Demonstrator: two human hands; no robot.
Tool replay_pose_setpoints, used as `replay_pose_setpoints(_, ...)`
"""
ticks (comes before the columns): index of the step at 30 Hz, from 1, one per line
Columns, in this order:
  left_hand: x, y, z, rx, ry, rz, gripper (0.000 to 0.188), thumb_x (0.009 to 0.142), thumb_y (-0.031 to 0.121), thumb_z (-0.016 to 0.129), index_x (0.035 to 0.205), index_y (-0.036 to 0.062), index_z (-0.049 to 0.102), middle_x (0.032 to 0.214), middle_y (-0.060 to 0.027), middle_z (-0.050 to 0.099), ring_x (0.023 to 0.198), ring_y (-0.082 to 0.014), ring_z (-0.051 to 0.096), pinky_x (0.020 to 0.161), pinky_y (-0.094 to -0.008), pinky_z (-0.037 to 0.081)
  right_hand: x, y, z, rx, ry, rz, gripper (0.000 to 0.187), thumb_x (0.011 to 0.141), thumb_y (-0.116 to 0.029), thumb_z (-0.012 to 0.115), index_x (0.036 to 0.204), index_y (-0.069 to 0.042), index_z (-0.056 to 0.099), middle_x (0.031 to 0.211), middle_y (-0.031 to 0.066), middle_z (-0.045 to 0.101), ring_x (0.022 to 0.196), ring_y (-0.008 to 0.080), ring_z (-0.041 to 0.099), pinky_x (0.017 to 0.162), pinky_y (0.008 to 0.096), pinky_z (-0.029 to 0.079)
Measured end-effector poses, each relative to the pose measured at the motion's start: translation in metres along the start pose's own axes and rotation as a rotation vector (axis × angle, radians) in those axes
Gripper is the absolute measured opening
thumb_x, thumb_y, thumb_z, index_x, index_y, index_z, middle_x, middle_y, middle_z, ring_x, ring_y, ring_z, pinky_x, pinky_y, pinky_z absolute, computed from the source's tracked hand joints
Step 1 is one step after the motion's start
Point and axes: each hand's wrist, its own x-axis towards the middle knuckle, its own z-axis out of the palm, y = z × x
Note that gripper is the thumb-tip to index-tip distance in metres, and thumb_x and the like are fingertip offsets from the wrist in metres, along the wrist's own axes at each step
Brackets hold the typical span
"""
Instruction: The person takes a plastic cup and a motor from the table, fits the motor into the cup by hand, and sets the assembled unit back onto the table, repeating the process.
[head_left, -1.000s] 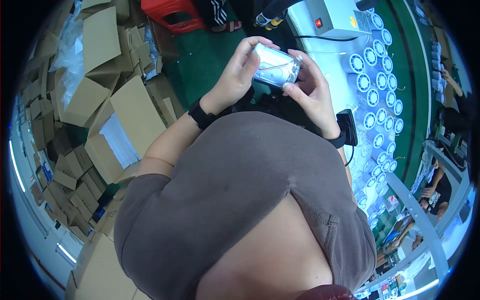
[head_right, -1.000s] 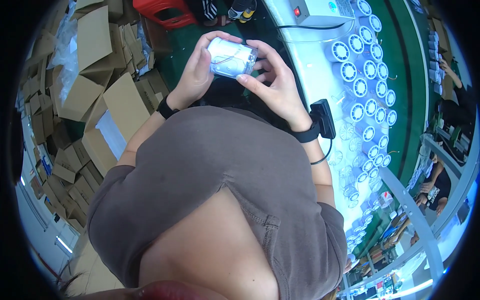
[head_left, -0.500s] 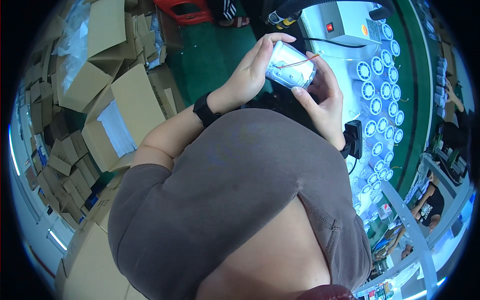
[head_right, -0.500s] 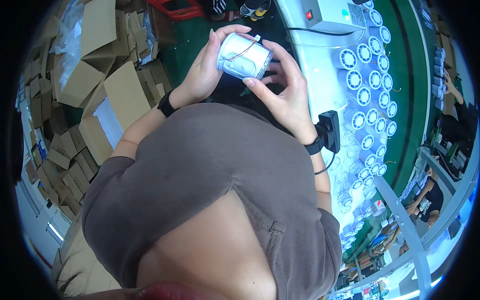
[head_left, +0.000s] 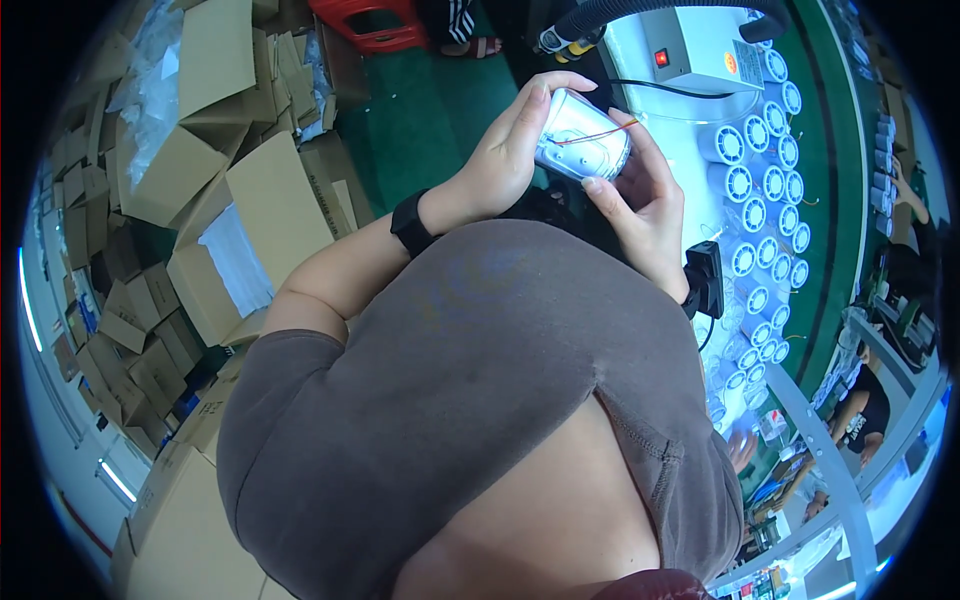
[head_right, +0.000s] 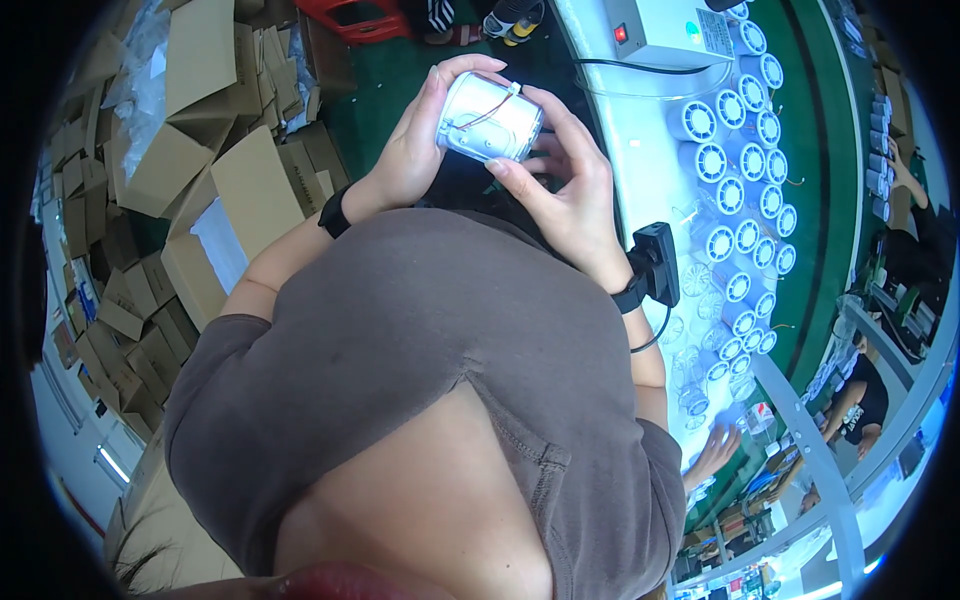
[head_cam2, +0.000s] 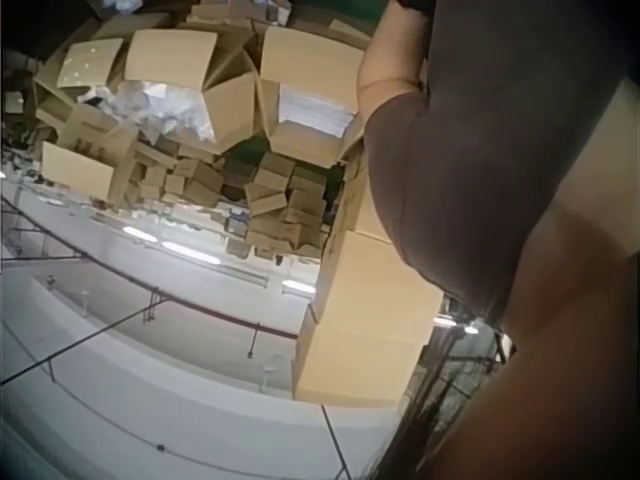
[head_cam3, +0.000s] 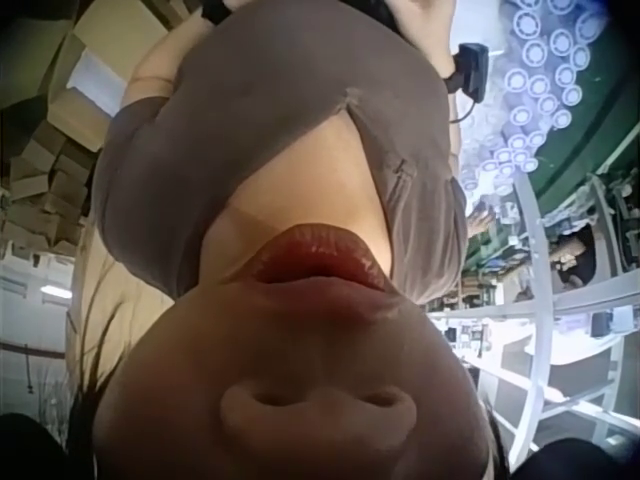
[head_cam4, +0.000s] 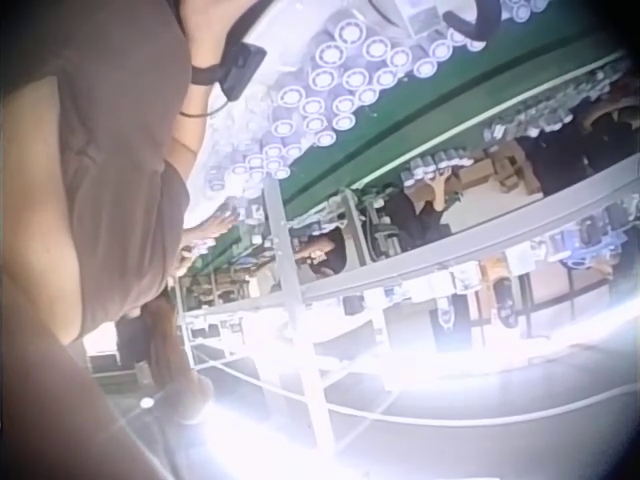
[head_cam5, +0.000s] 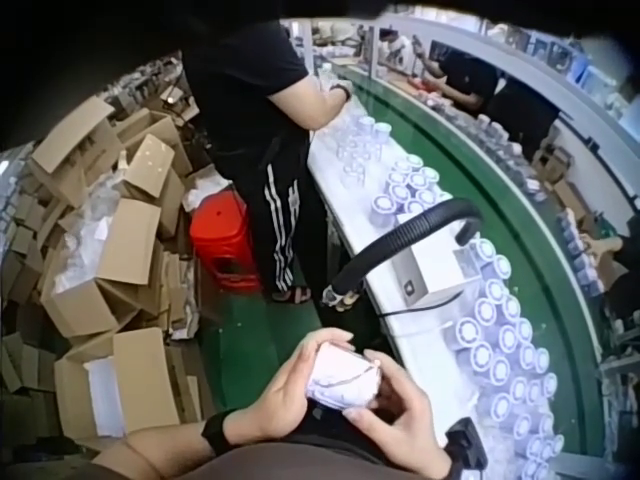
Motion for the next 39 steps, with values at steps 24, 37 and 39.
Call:
replay_pose_setpoints(24, 0.074, -0.1, 0.077, 0.004, -0.362, -0.597, 0.038, 0.088, 0.031, 0.031, 0.114, 0.0033, 0.038, 0.1, -0.0122, 0.05, 0.09, -0.0176, 0.051, 0.077, -0.0273, 0.04, -0.051, 0.074, -0.111, -1.22, 0.582, 0.338, 0.049, 0.065, -0.032, 0.066, 0.105, -0.008, 0.051, 0.08, 0.0115, 0.052, 0.067, 0.0223, 0.054, 0.055, 0.0283, 0.044)
replay_pose_setpoints(37, 0.094, -0.064, 0.146, 0.256, -0.47, 0.202, 0.021, 0.081, 0.017, 0.048, 0.094, 0.0006, 0.051, 0.089, -0.0089, 0.053, 0.076, -0.0145, 0.052, 0.065, -0.0249, 0.042, -0.056, 0.099, -0.212, -1.528, 0.66, 0.301, 0.044, 0.063, -0.035, 0.062, 0.092, -0.003, 0.056, 0.084, 0.0124, 0.055, 0.084, 0.0294, 0.049, 0.075, 0.0401, 0.035)
replay_pose_setpoints(39, 0.094, -0.064, 0.153, 0.152, -0.49, 0.134, 0.02, 0.082, 0.017, 0.048, 0.094, 0.0009, 0.051, 0.089, -0.0089, 0.054, 0.077, -0.0146, 0.052, 0.066, -0.0247, 0.041, -0.052, 0.1, -0.218, -1.518, 0.589, 0.374, 0.043, 0.062, -0.034, 0.062, 0.091, -0.003, 0.056, 0.082, 0.0127, 0.056, 0.086, 0.0295, 0.049, 0.078, 0.0403, 0.033)
